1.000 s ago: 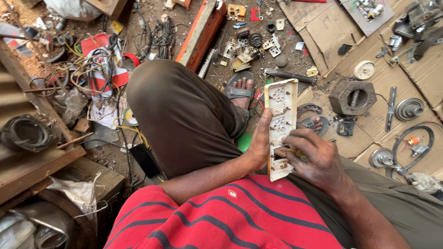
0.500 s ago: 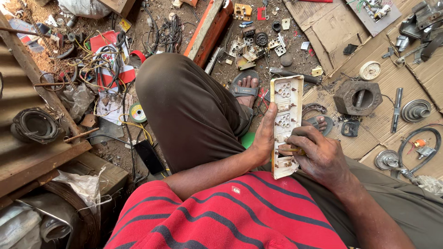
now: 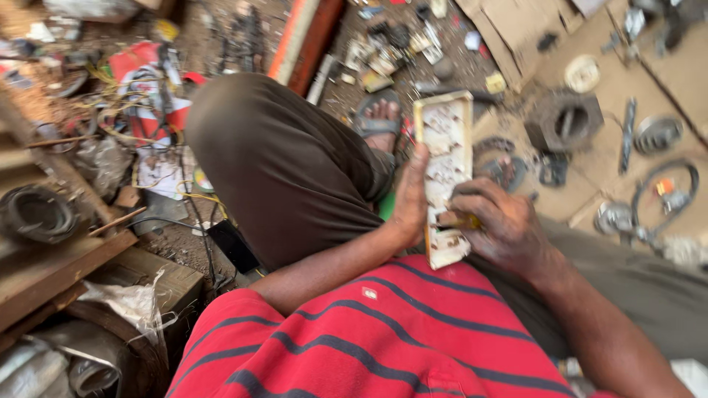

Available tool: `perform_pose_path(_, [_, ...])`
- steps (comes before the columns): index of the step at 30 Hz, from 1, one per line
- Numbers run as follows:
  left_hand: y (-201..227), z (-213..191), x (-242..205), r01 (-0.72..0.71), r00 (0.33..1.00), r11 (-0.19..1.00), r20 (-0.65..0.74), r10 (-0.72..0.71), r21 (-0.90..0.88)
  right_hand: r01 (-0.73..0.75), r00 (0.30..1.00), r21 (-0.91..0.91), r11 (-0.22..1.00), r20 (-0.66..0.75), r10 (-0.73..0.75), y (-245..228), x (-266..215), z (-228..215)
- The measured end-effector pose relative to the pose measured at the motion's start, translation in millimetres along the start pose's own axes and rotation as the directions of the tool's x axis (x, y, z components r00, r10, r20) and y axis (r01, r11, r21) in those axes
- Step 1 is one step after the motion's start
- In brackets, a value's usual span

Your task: The person sits on the ground and uses a screwdriver to remove screws from a white plastic electrical component. They detach a small internal part, manipulate it with the tool, and then reattach it to the main housing.

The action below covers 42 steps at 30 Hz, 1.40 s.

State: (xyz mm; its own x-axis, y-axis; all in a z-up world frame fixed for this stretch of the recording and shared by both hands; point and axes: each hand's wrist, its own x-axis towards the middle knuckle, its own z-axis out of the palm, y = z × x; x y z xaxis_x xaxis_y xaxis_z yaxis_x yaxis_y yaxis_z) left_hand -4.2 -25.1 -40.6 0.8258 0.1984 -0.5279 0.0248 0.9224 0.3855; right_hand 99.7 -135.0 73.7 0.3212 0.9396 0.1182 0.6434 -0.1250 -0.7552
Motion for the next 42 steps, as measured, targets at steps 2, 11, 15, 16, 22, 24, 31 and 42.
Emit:
perform_pose_path(2, [-0.5, -1.1, -2.7, 0.026, 1.0, 0.999, 0.001, -0.026, -0.047, -0.002, 1.0, 0.01, 1.0, -0.008, 0.003, 0.4, -1.2, 0.6])
perform_pose_path(11, [0.0, -1.5, -4.9, 0.008, 1.0, 0.991, 0.004, -0.007, -0.137, -0.143, 0.988, -0.037, 0.989, -0.064, 0.141, -6.9, 4.4, -4.3])
perform_pose_path(15, [-1.0, -1.8, -6.7, -0.029, 1.0, 0.996, -0.003, 0.029, -0.087, -0.126, 0.992, -0.053, 0.991, -0.018, 0.126, -1.6, 1.5, -1.9])
perform_pose_path(16, [-0.1, -1.2, -6.8, -0.039, 0.999, 0.997, -0.013, 0.038, -0.069, -0.12, 0.993, -0.062, 0.991, -0.015, 0.119, -0.8, 0.5, -1.6])
perform_pose_path(22, [20.3, 7.6, -14.4, -0.013, 0.983, 0.998, 0.18, 0.024, -0.063, -0.086, 0.994, 0.044, 0.995, -0.058, 0.088, 3.5, 0.2, -12.0])
perform_pose_path(24, [26.4, 11.9, -15.9, 0.032, 0.983, 0.995, 0.181, -0.014, -0.097, -0.171, 0.975, 0.095, 0.981, -0.128, 0.183, 5.0, -2.2, -18.5])
perform_pose_path(31, [34.4, 21.6, -16.5, 0.262, 0.937, 0.845, 0.334, -0.107, -0.465, -0.232, 0.945, -0.153, 0.961, -0.27, 0.185, -1.4, -3.0, -23.5])
perform_pose_path(42, [17.1, 17.7, -1.7, -0.007, 0.989, 0.915, 0.13, 0.065, -0.404, -0.489, 0.83, 0.417, 0.766, -0.046, 0.556, 27.3, -38.4, -4.8])
